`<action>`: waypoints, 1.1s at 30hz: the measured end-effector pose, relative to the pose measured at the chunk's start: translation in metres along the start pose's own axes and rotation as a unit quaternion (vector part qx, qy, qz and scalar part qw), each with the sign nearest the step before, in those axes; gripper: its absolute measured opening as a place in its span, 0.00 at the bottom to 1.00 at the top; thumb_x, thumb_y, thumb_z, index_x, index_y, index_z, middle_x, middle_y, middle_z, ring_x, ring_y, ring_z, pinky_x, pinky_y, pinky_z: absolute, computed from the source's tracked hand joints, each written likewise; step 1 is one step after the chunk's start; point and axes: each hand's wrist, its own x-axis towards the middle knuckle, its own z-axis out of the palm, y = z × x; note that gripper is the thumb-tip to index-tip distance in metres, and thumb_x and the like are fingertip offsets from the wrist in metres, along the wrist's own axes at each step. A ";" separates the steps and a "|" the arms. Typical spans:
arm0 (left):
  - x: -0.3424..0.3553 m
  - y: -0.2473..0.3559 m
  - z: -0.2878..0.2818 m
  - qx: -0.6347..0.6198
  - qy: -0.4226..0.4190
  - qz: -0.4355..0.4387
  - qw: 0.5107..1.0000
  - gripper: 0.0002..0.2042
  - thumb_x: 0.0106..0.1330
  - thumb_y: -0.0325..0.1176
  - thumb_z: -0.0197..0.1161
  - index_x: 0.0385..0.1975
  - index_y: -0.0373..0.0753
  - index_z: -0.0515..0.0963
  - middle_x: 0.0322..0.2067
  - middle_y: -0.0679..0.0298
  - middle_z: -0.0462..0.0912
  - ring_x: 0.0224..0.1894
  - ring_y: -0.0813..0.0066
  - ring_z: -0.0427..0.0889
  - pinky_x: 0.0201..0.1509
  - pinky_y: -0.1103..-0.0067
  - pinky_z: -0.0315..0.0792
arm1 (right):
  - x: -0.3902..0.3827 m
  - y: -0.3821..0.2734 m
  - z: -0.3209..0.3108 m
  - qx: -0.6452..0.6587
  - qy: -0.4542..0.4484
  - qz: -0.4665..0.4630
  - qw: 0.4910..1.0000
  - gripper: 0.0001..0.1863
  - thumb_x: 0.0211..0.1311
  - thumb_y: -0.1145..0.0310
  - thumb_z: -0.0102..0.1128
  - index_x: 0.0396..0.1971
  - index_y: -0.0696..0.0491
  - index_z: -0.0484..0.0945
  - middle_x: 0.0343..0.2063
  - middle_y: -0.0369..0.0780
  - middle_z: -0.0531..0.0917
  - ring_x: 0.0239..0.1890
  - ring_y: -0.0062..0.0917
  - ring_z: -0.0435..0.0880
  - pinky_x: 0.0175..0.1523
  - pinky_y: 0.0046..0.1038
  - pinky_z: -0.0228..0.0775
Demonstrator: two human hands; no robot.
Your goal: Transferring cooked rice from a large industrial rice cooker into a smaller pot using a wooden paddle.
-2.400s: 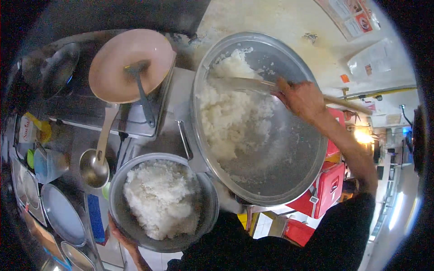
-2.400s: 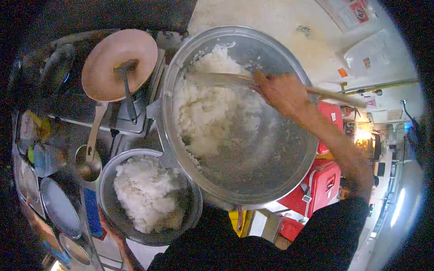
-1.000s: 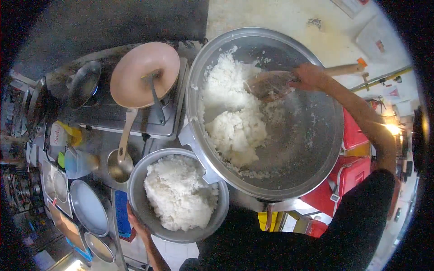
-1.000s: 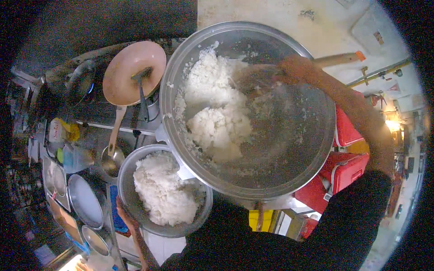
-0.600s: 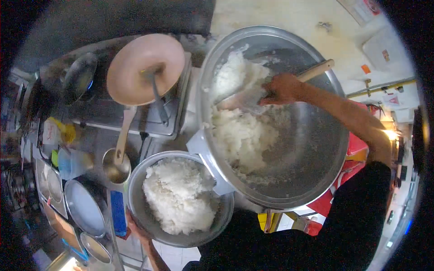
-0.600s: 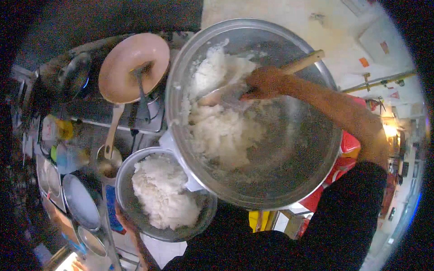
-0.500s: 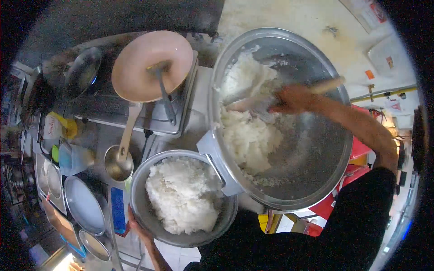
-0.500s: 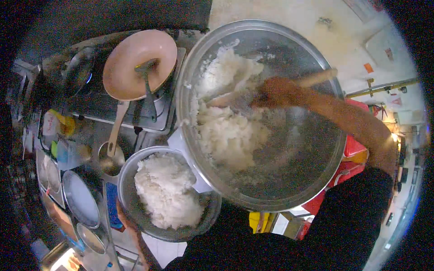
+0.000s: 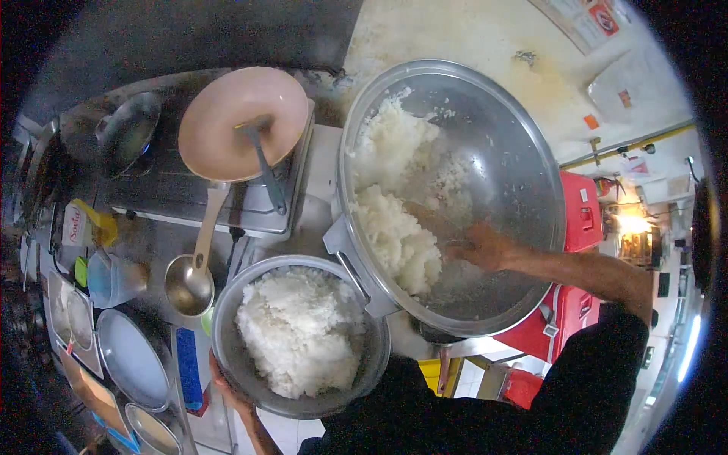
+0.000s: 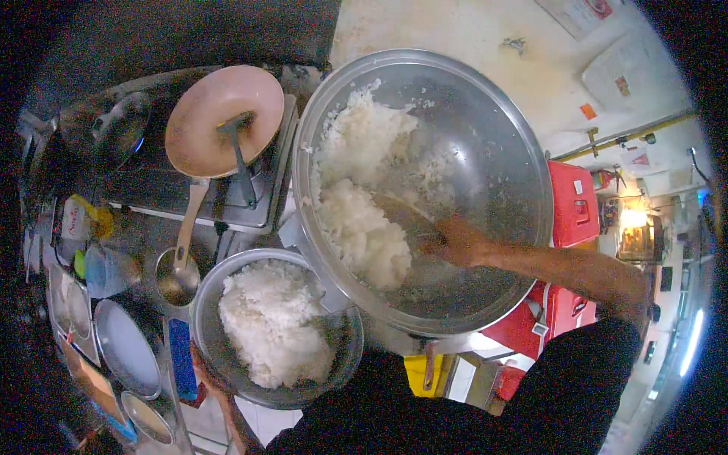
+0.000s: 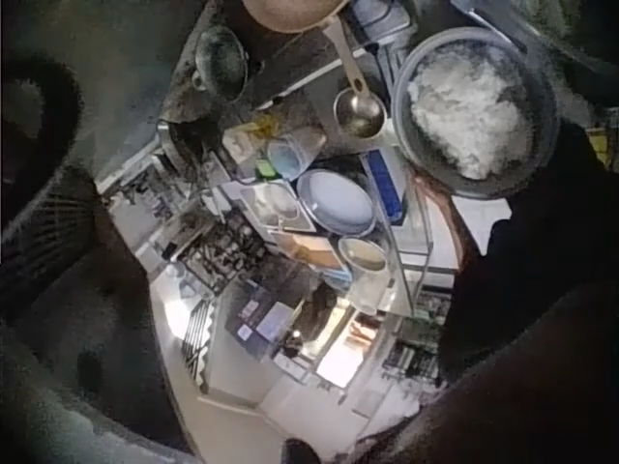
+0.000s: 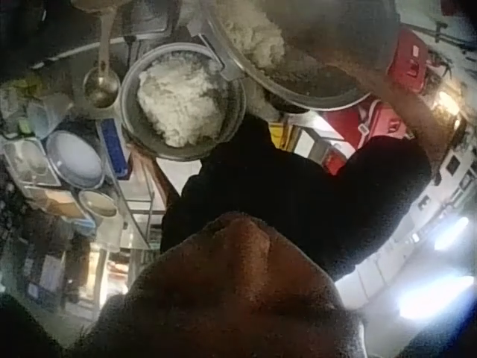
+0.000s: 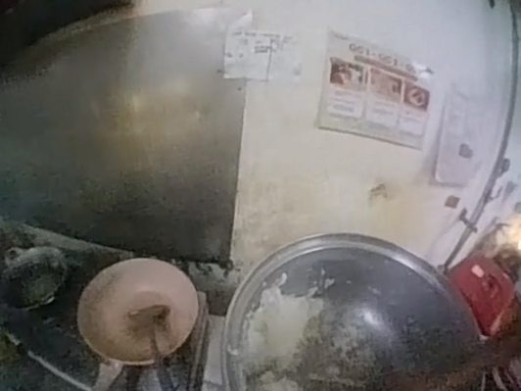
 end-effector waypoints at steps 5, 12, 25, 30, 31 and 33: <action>-0.002 -0.002 -0.004 0.014 0.000 0.004 1.000 0.44 0.57 0.68 0.39 0.58 0.29 0.56 0.56 0.51 0.62 0.57 0.59 0.62 0.60 0.67 0.55 | 0.000 0.008 0.003 0.047 0.035 -0.040 0.997 0.21 0.57 0.51 0.52 0.34 0.56 0.78 0.20 0.47 0.77 0.21 0.32 0.76 0.31 0.37 0.67; -0.003 0.000 -0.007 0.058 0.006 0.012 0.998 0.41 0.60 0.64 0.38 0.58 0.28 0.57 0.56 0.51 0.62 0.58 0.60 0.60 0.62 0.68 0.53 | -0.012 0.003 -0.025 -0.042 -0.032 0.115 0.992 0.18 0.58 0.58 0.55 0.42 0.56 0.75 0.20 0.34 0.78 0.16 0.20 0.70 0.22 0.27 0.63; -0.003 -0.001 -0.003 -0.049 -0.020 0.002 0.999 0.35 0.64 0.59 0.40 0.57 0.30 0.60 0.52 0.53 0.66 0.54 0.62 0.65 0.58 0.70 0.58 | -0.111 0.018 -0.056 0.290 0.141 0.061 0.945 0.18 0.59 0.53 0.54 0.31 0.54 0.76 0.15 0.30 0.71 0.14 0.11 0.64 0.16 0.16 0.53; 0.001 -0.010 -0.007 -0.055 -0.011 -0.006 0.998 0.33 0.65 0.57 0.38 0.56 0.32 0.62 0.52 0.54 0.67 0.54 0.63 0.66 0.58 0.70 0.59 | -0.141 -0.002 -0.065 0.326 0.154 0.018 0.932 0.12 0.62 0.60 0.50 0.36 0.54 0.73 0.16 0.28 0.69 0.13 0.09 0.60 0.17 0.16 0.51; 0.002 -0.011 -0.007 -0.076 -0.018 -0.008 0.997 0.32 0.66 0.56 0.38 0.56 0.32 0.62 0.52 0.54 0.67 0.54 0.63 0.66 0.58 0.70 0.58 | -0.144 -0.004 -0.063 0.314 0.158 0.031 0.936 0.12 0.62 0.60 0.50 0.36 0.54 0.73 0.16 0.28 0.69 0.13 0.09 0.60 0.17 0.16 0.51; 0.005 -0.009 -0.006 -0.139 -0.018 -0.039 0.989 0.30 0.66 0.55 0.38 0.58 0.34 0.60 0.52 0.55 0.67 0.54 0.63 0.66 0.57 0.70 0.61 | -0.147 -0.007 -0.058 0.306 0.195 0.049 0.931 0.16 0.59 0.55 0.55 0.33 0.54 0.75 0.19 0.28 0.69 0.18 0.10 0.64 0.21 0.18 0.56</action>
